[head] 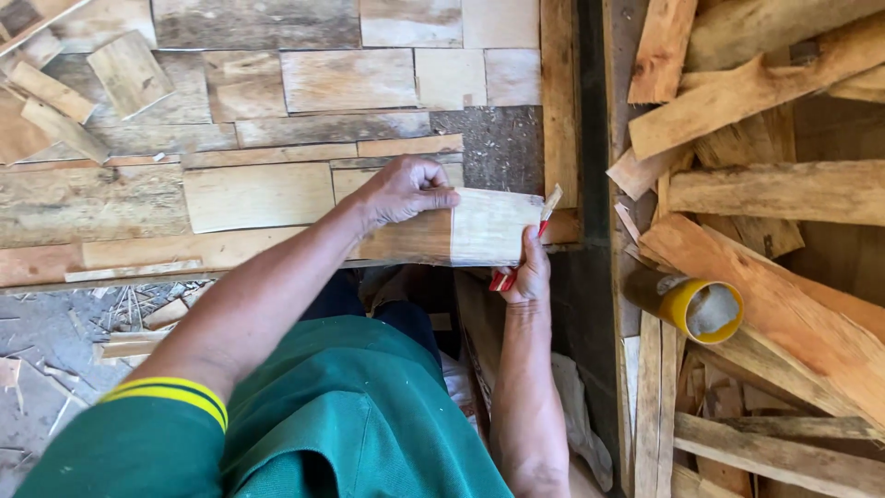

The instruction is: Fitting and trimming small wooden pieces into a frame to create a tiled surface.

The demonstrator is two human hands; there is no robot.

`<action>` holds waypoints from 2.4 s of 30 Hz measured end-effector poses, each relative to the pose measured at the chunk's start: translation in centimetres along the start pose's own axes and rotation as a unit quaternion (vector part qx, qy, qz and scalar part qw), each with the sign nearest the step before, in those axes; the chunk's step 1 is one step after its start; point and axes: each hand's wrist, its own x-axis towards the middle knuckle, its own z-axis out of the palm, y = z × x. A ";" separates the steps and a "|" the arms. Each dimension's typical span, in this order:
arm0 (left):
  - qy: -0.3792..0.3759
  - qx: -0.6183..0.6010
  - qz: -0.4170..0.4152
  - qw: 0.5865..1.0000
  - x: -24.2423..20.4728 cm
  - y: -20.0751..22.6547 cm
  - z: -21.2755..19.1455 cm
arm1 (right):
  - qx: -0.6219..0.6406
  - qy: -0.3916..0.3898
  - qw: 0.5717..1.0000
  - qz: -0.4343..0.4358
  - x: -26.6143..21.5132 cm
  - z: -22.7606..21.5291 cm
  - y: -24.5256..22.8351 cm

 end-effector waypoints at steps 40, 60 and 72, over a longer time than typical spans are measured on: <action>-0.281 0.544 0.000 0.790 -9.1 2.5 -5.2 | -0.452 -0.131 0.877 0.101 3.1 10.6 -4.1; 0.215 0.355 -0.129 0.901 -13.1 -2.8 -13.4 | -0.421 0.026 0.904 -0.069 2.7 14.6 -0.9; 0.323 0.028 -0.008 0.946 -10.4 -3.6 -14.0 | -0.270 0.171 0.947 0.037 14.7 15.7 12.1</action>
